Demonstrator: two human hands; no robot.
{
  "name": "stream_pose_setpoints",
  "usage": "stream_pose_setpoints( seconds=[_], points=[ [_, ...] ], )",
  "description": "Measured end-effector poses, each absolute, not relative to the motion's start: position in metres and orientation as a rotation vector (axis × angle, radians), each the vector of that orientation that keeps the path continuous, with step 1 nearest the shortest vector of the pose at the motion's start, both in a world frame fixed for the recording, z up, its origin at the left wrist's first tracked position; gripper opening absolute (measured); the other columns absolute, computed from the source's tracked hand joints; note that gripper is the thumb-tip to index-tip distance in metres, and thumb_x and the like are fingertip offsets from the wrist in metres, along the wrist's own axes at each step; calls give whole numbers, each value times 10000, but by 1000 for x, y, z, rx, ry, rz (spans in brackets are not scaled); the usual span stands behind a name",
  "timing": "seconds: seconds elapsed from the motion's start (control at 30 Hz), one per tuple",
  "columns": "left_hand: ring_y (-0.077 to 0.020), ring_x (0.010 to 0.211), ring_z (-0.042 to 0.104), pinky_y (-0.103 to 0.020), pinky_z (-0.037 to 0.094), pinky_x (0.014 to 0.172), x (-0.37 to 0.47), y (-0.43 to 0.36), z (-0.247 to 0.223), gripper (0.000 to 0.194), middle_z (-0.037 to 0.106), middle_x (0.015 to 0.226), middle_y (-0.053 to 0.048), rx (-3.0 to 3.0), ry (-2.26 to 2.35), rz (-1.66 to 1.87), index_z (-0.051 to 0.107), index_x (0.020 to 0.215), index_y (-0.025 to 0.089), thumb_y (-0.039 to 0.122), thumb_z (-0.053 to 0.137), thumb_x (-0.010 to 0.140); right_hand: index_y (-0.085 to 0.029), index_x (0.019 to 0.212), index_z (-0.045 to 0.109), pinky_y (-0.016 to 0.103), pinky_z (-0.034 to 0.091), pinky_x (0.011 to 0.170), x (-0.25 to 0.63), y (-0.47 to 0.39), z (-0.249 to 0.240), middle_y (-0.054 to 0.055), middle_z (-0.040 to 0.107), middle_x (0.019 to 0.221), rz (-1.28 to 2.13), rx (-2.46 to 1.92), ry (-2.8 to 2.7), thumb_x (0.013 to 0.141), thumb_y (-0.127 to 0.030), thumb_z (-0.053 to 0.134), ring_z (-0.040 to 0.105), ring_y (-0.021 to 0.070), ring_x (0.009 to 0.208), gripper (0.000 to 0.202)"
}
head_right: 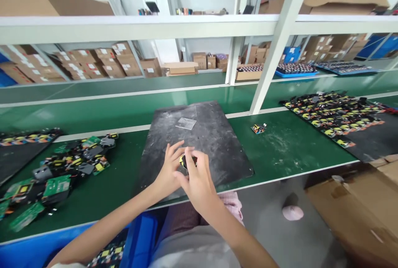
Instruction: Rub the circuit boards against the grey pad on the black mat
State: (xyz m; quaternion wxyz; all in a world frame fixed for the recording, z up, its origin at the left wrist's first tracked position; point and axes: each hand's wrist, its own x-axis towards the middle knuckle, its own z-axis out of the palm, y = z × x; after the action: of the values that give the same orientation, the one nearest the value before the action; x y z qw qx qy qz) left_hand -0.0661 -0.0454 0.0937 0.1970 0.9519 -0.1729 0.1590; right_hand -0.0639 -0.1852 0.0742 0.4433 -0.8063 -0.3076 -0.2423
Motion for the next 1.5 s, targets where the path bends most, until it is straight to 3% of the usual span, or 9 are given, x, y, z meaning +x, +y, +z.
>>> stream_pose_setpoints(
  seconds=[0.1, 0.2, 0.33, 0.57, 0.87, 1.07, 1.17, 1.27, 1.5],
  points=[
    [-300, 1340, 307, -612, 125, 1113, -81, -54, 97, 471, 565, 1243, -91, 2651, -464, 452, 560, 1225, 230, 348, 576, 770, -267, 1432, 304, 453, 492, 913, -74, -198, 90, 121, 493, 1203, -607, -2053, -823, 883, -295, 554, 499, 256, 1091, 604],
    [-296, 1326, 309, -597, 122, 1118, -92, -61, 102, 503, 553, 1252, -107, 2635, -475, 449, 539, 1238, 192, 393, 584, 779, -203, 1384, 380, 425, 499, 885, -79, -211, 107, 109, 564, 1073, -551, -2149, -905, 906, -310, 522, 535, 242, 1014, 510],
    [-285, 1273, 350, -541, 195, 1114, -97, -63, 108, 431, 569, 1218, -99, 2613, -515, 413, 608, 1108, 195, 428, 639, 747, -97, 1232, 473, 402, 478, 863, -75, -220, 126, 130, 595, 1018, -399, -2268, -1087, 924, -376, 482, 563, 247, 989, 415],
    [-211, 1105, 480, -385, 327, 1050, -94, -48, 120, 196, 637, 1054, -37, 2524, -522, 266, 649, 871, 199, 361, 572, 790, -171, 888, 506, 293, 417, 683, -44, -209, 145, 44, 601, 860, -144, -2197, -1253, 829, -552, 552, 576, 184, 783, 389],
    [-221, 994, 587, -343, 474, 878, -68, -36, 110, 495, 655, 1034, -108, 2309, -379, 110, 611, 1052, 102, 501, 381, 869, -194, 839, 485, 215, 392, 495, 3, -185, 155, -37, 569, 563, 453, -2053, -1183, 787, -638, 566, 548, 120, 523, 455],
    [-209, 983, 602, -336, 483, 877, -58, -25, 100, 552, 672, 1031, -109, 2297, -359, 22, 602, 1107, 100, 537, 342, 894, -154, 610, 514, 196, 415, 429, 24, -165, 147, -3, 548, 494, 836, -1953, -1108, 738, -708, 566, 525, 93, 449, 570],
    [-233, 1050, 576, -363, 458, 930, -56, -11, 92, 591, 659, 1076, -112, 2362, -336, -20, 613, 1104, 108, 587, 348, 883, -147, 575, 522, 195, 410, 441, 29, -159, 136, -11, 528, 471, 861, -1910, -1136, 746, -702, 557, 512, 85, 444, 582],
    [-264, 1184, 496, -403, 401, 1007, -53, 3, 86, 608, 605, 1207, -113, 2438, -319, -75, 595, 1160, 142, 618, 343, 878, -170, 683, 509, 195, 378, 444, 33, -155, 120, -37, 546, 510, 708, -1918, -1077, 729, -652, 618, 515, 90, 467, 496],
    [-345, 1411, 158, -553, 188, 1114, -29, 29, 73, 684, 424, 1431, -108, 2550, -383, -215, 536, 1271, 196, 683, 461, 797, -214, 769, 449, 239, 387, 581, 49, -151, 79, -55, 547, 646, 358, -2043, -1004, 753, -548, 631, 554, 128, 628, 381]
  ],
)
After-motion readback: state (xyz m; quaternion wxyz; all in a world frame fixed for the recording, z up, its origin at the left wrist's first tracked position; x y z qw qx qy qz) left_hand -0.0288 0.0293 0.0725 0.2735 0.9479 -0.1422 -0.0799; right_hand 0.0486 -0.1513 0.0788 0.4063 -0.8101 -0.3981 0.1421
